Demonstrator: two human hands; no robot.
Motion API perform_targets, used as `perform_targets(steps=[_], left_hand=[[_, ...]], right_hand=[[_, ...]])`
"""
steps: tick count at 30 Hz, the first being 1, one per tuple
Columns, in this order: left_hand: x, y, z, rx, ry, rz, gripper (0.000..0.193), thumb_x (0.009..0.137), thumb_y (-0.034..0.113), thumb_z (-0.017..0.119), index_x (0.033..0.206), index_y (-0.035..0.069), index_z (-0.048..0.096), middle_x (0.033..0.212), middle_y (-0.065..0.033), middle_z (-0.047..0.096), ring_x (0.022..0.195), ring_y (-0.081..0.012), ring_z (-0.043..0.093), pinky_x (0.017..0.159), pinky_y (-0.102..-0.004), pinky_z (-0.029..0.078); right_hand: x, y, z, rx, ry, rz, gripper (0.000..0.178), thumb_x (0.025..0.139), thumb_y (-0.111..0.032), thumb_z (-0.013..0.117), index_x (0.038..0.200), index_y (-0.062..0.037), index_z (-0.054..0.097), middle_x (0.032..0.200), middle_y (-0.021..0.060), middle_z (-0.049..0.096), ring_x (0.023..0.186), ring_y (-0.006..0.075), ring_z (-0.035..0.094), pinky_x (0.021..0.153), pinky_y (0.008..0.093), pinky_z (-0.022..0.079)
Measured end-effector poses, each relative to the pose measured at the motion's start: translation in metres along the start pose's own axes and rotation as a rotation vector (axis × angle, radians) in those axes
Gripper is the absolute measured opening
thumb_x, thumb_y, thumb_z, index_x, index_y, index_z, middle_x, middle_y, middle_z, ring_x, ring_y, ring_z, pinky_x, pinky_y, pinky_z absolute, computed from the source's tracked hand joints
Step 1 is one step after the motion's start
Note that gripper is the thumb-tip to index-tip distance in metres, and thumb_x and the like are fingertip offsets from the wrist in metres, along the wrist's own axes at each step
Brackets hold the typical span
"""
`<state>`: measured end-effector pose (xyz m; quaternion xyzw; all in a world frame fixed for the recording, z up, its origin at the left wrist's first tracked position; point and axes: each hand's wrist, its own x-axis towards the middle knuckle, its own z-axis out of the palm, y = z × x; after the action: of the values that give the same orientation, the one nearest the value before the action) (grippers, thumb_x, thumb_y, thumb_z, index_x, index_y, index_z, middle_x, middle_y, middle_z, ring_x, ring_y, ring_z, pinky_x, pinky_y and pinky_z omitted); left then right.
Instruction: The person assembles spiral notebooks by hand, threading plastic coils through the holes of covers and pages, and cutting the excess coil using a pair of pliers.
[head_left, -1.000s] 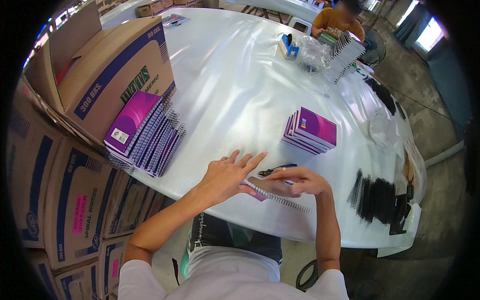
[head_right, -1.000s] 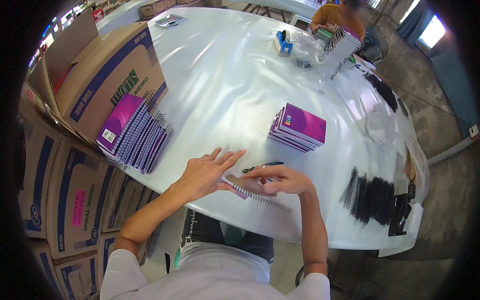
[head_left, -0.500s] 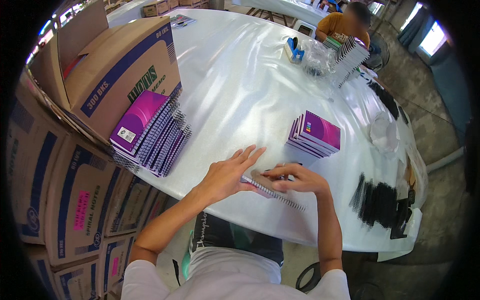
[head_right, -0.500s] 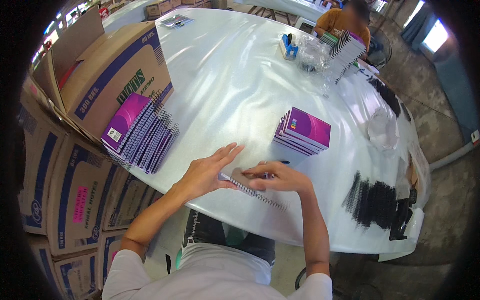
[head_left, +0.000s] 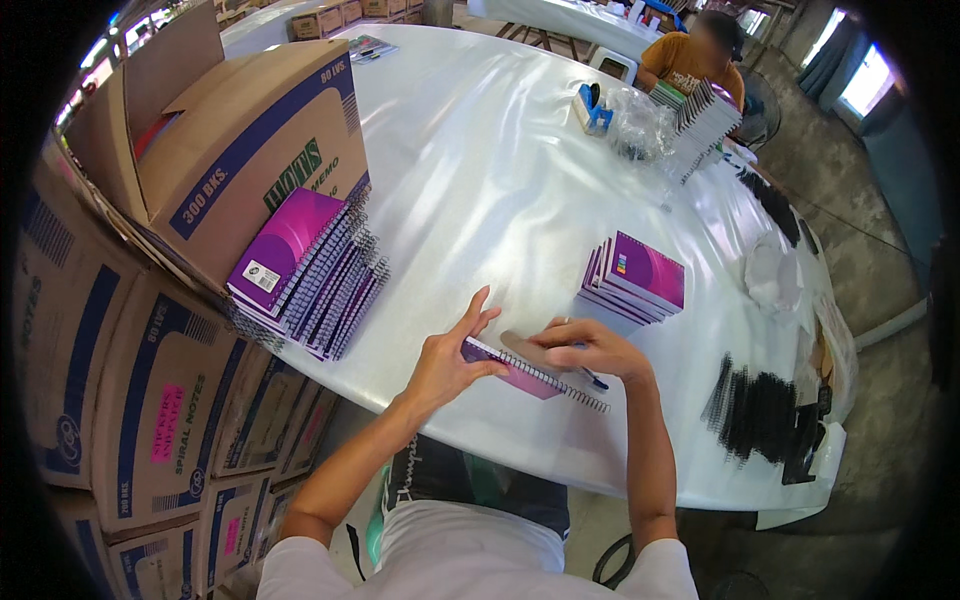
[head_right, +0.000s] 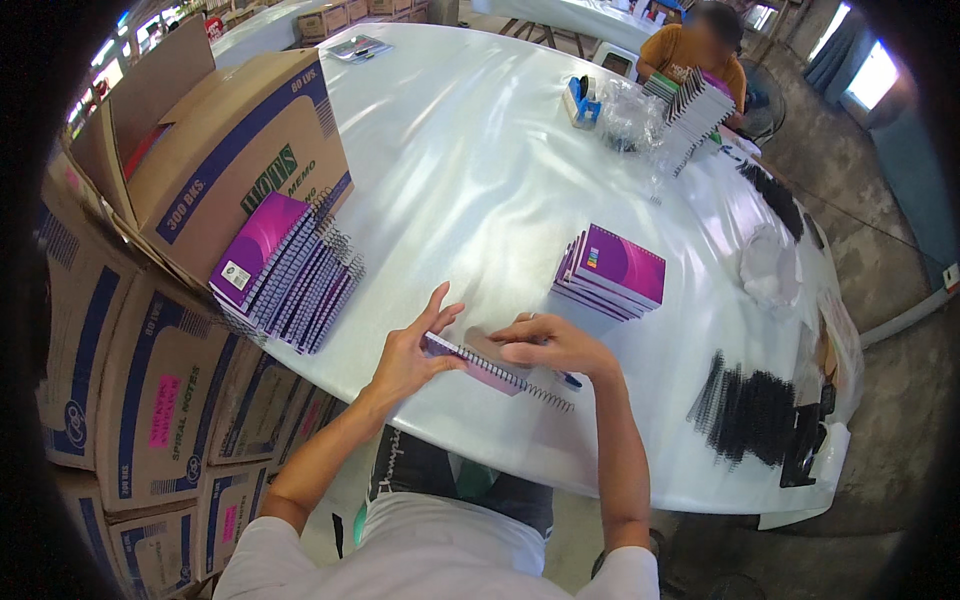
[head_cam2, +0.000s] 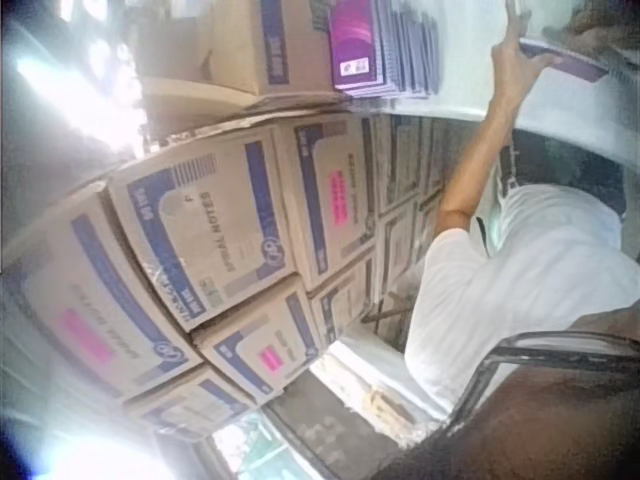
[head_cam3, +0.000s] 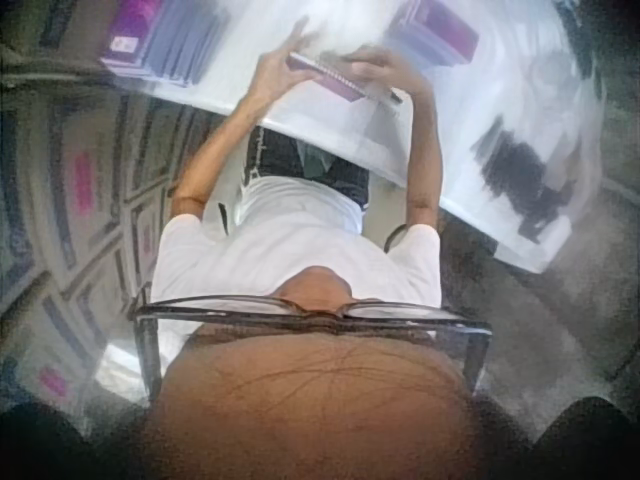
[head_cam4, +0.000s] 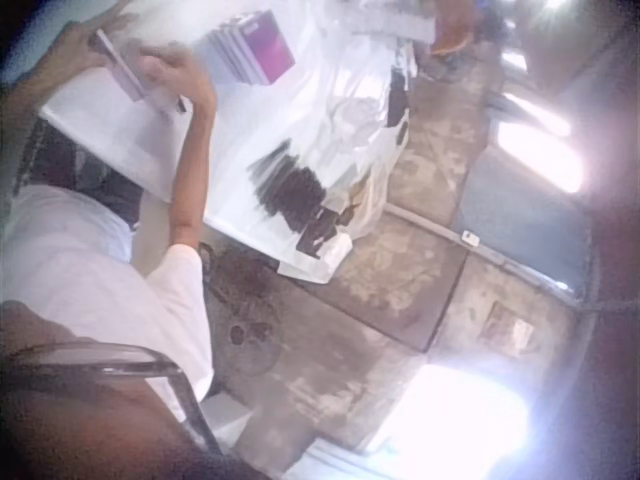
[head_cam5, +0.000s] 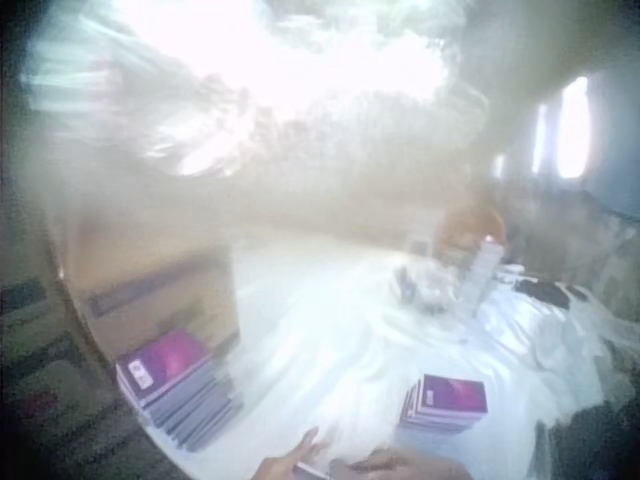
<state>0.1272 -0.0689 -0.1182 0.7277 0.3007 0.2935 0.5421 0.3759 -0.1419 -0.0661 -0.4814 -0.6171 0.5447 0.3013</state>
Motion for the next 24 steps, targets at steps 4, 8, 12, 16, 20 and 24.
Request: perform_targets(steps=[4, 8, 12, 16, 20, 24], left_hand=[[0.000, -0.010, 0.004, -0.049, 0.021, 0.064, 0.109, 0.066, 0.013, 0.086, 0.154, 0.021, 0.022, 0.136, -0.0196, 0.055, 0.119, -0.0260, 0.060, 0.088, -0.0309, 0.053], [0.001, -0.017, 0.003, -0.035, 0.034, 0.105, 0.109, 0.067, 0.013, 0.085, 0.154, 0.023, 0.021, 0.134, -0.0205, 0.056, 0.119, -0.0287, 0.060, 0.091, -0.0332, 0.053], [0.004, -0.020, 0.002, -0.054, 0.021, 0.082, 0.112, 0.066, 0.015, 0.086, 0.155, 0.024, 0.019, 0.143, -0.0182, 0.049, 0.127, -0.0312, 0.053, 0.097, -0.0375, 0.052], [0.004, -0.014, 0.004, -0.116, 0.020, 0.018, 0.117, 0.063, 0.018, 0.086, 0.155, 0.026, 0.014, 0.151, -0.0159, 0.038, 0.131, -0.0326, 0.048, 0.104, -0.0406, 0.048], [0.003, -0.017, 0.003, -0.164, 0.024, -0.039, 0.122, 0.063, 0.018, 0.087, 0.155, 0.027, 0.007, 0.155, -0.0151, 0.032, 0.133, -0.0329, 0.046, 0.104, -0.0400, 0.047], [0.004, -0.016, 0.003, -0.150, 0.010, -0.041, 0.124, 0.064, 0.015, 0.087, 0.156, 0.025, 0.003, 0.157, -0.0153, 0.028, 0.133, -0.0335, 0.045, 0.103, -0.0390, 0.048]], right_hand=[[0.008, -0.004, 0.001, -0.110, -0.035, 0.084, 0.060, 0.087, -0.048, 0.064, 0.110, 0.0067, 0.067, 0.098, 0.0074, 0.062, 0.092, 0.0161, 0.054, 0.083, 0.0301, 0.042], [0.008, -0.004, -0.003, 0.158, -0.037, -0.089, 0.060, 0.087, -0.049, 0.064, 0.112, 0.0046, 0.068, 0.101, 0.0089, 0.064, 0.093, 0.0172, 0.056, 0.082, 0.0303, 0.043], [0.019, -0.016, 0.003, -0.132, -0.009, 0.128, 0.058, 0.088, -0.051, 0.064, 0.114, 0.0009, 0.069, 0.102, 0.0107, 0.066, 0.093, 0.0192, 0.058, 0.082, 0.0310, 0.044], [0.024, -0.017, 0.004, -0.153, -0.030, 0.136, 0.057, 0.089, -0.050, 0.063, 0.114, 0.0001, 0.069, 0.101, 0.0106, 0.067, 0.091, 0.0195, 0.059, 0.082, 0.0313, 0.045], [0.029, -0.021, 0.005, -0.213, -0.014, 0.136, 0.050, 0.093, -0.044, 0.060, 0.116, 0.0000, 0.068, 0.101, 0.0091, 0.066, 0.090, 0.0176, 0.058, 0.081, 0.0301, 0.044], [0.034, -0.028, 0.012, -0.338, -0.025, 0.212, 0.050, 0.093, -0.045, 0.059, 0.115, -0.0013, 0.069, 0.105, 0.0124, 0.067, 0.095, 0.0216, 0.061, 0.083, 0.0327, 0.046]])
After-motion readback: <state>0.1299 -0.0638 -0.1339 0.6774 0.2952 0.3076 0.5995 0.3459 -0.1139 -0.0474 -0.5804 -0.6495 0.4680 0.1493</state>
